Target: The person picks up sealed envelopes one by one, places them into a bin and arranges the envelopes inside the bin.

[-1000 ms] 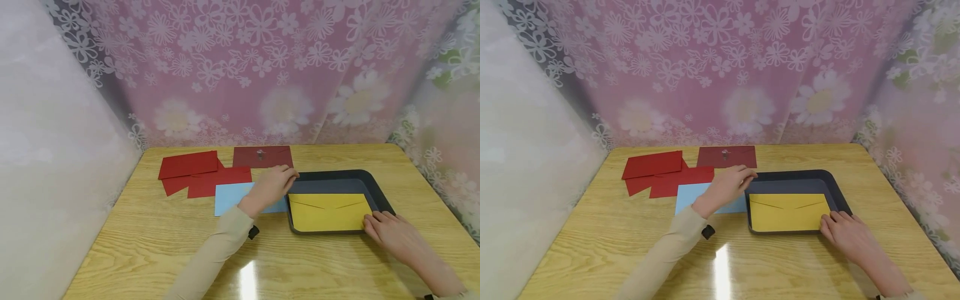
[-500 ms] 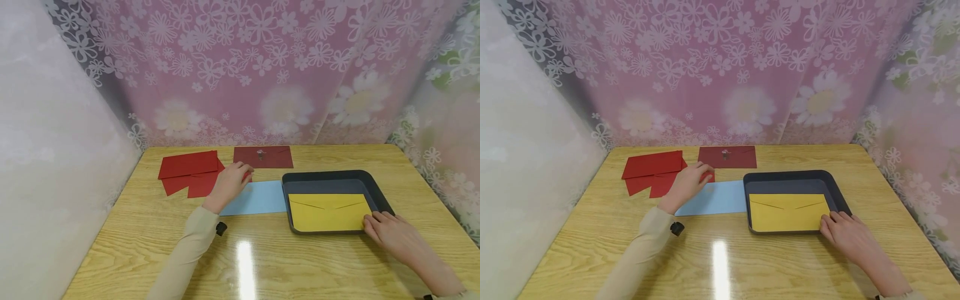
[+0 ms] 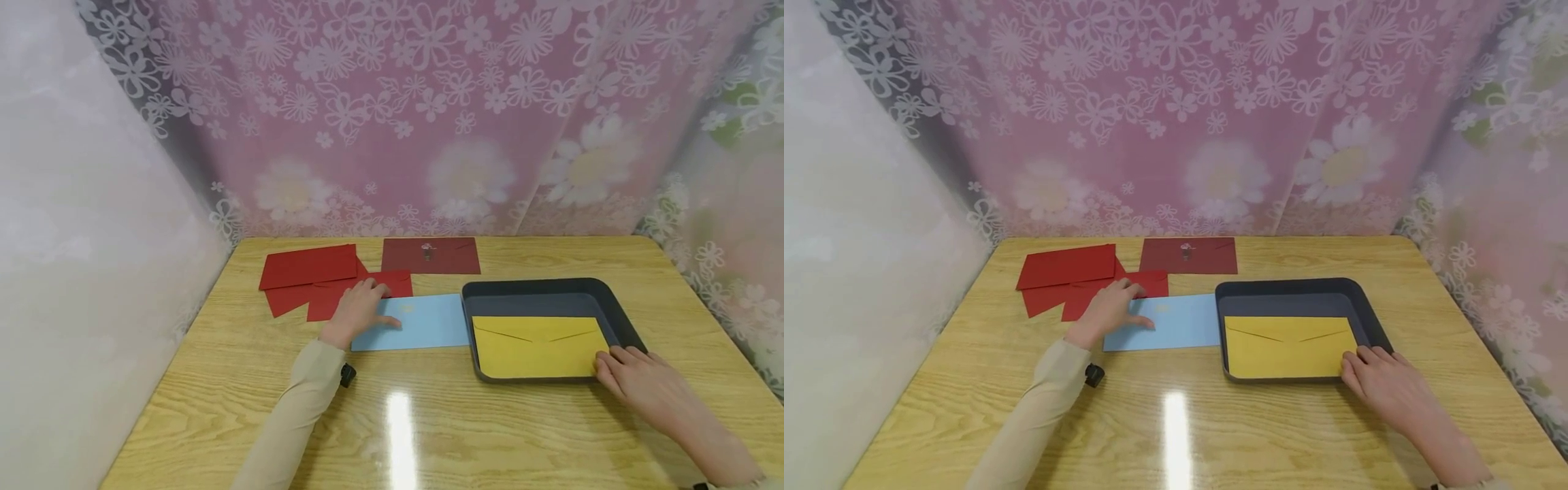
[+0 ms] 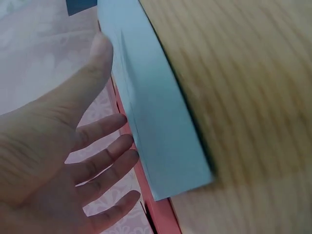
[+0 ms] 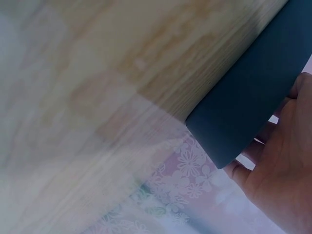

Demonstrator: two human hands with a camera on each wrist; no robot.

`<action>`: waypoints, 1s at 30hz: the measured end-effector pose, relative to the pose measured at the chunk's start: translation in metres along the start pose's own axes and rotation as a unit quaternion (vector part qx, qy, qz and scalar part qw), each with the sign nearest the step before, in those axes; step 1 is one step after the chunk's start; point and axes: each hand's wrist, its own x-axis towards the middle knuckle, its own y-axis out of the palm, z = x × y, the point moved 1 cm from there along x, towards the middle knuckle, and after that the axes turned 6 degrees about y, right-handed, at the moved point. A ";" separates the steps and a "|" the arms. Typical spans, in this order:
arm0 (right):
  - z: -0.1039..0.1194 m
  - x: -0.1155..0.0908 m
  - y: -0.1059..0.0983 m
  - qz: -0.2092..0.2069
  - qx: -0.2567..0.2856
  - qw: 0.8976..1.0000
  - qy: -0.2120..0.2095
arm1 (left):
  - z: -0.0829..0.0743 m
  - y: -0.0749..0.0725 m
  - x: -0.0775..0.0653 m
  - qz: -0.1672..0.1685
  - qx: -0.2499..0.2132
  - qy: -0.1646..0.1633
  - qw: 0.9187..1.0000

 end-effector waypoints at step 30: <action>0.003 0.001 -0.001 -0.006 0.014 1.000 0.023 | 0.008 -0.021 -0.010 -0.255 0.078 0.116 0.957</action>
